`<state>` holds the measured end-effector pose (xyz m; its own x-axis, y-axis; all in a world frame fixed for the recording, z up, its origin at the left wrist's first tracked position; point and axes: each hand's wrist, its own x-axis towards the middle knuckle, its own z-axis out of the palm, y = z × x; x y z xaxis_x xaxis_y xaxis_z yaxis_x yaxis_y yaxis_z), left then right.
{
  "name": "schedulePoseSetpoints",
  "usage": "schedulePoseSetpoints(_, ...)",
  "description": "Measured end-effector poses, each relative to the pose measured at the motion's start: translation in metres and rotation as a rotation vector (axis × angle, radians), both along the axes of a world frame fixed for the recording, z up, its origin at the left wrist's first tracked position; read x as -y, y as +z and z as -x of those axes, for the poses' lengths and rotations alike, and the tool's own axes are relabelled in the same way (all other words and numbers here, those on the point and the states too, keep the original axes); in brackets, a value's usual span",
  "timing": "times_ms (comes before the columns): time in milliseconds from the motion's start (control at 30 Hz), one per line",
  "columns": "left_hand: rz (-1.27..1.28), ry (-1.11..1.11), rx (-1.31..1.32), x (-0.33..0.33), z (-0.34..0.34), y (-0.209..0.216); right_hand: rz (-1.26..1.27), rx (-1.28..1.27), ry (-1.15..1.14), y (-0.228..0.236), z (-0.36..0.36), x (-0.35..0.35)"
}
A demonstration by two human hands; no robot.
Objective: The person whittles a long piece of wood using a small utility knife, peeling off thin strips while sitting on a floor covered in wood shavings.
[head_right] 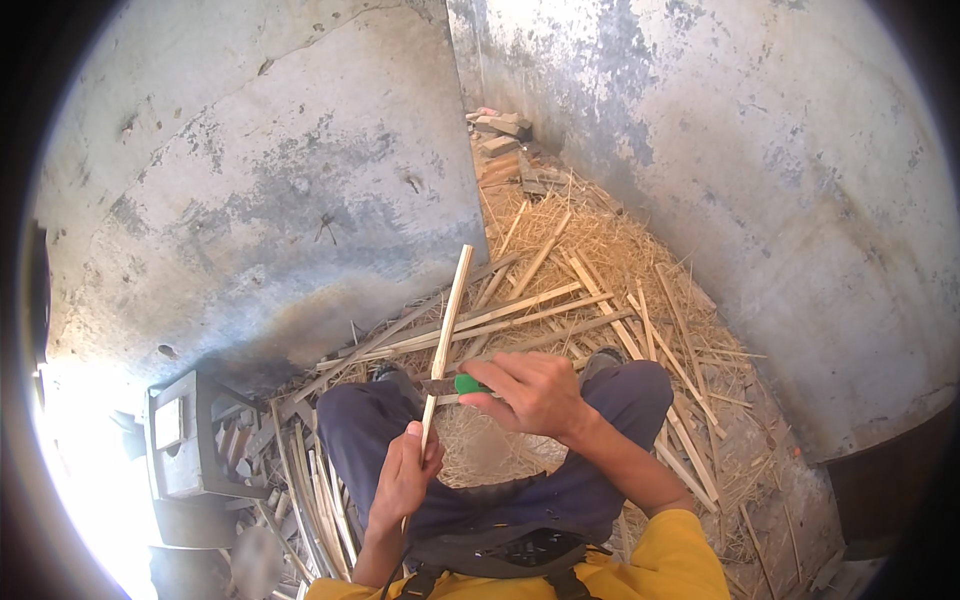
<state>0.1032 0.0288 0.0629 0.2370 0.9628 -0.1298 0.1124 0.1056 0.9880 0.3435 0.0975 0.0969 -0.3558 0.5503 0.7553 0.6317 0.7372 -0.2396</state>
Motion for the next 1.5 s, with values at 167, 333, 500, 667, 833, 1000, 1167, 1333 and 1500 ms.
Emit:
schedulePoseSetpoints(167,0.037,0.005,0.019,0.001,-0.001,0.009,-0.042,0.028,-0.046,0.000,0.002,0.002)
schedulePoseSetpoints(333,-0.084,0.026,-0.072,-0.001,0.001,-0.004,-0.080,0.028,-0.107,0.002,0.006,0.002)
schedulePoseSetpoints(500,-0.099,0.033,-0.063,-0.002,0.001,-0.005,-0.097,0.024,-0.148,0.000,0.007,0.006)
schedulePoseSetpoints(667,-0.168,-0.011,-0.333,0.006,0.012,-0.014,-0.074,0.019,-0.157,0.004,0.009,0.014)
schedulePoseSetpoints(833,-0.154,0.027,-0.221,0.006,0.010,-0.010,-0.072,0.000,-0.165,0.002,0.013,0.014)
schedulePoseSetpoints(1000,-0.356,0.134,-0.256,0.002,-0.001,-0.001,-0.038,-0.084,-0.176,0.001,0.024,0.015)
schedulePoseSetpoints(1167,-0.291,0.125,-0.191,0.001,-0.001,0.002,-0.054,-0.127,-0.192,0.000,0.030,0.013)
schedulePoseSetpoints(1333,-0.258,0.107,-0.237,0.002,0.007,-0.007,-0.067,-0.109,-0.202,0.004,0.032,0.013)
schedulePoseSetpoints(1500,-0.352,0.078,-0.258,0.009,0.002,-0.012,-0.095,-0.251,-0.295,-0.003,0.021,0.000)
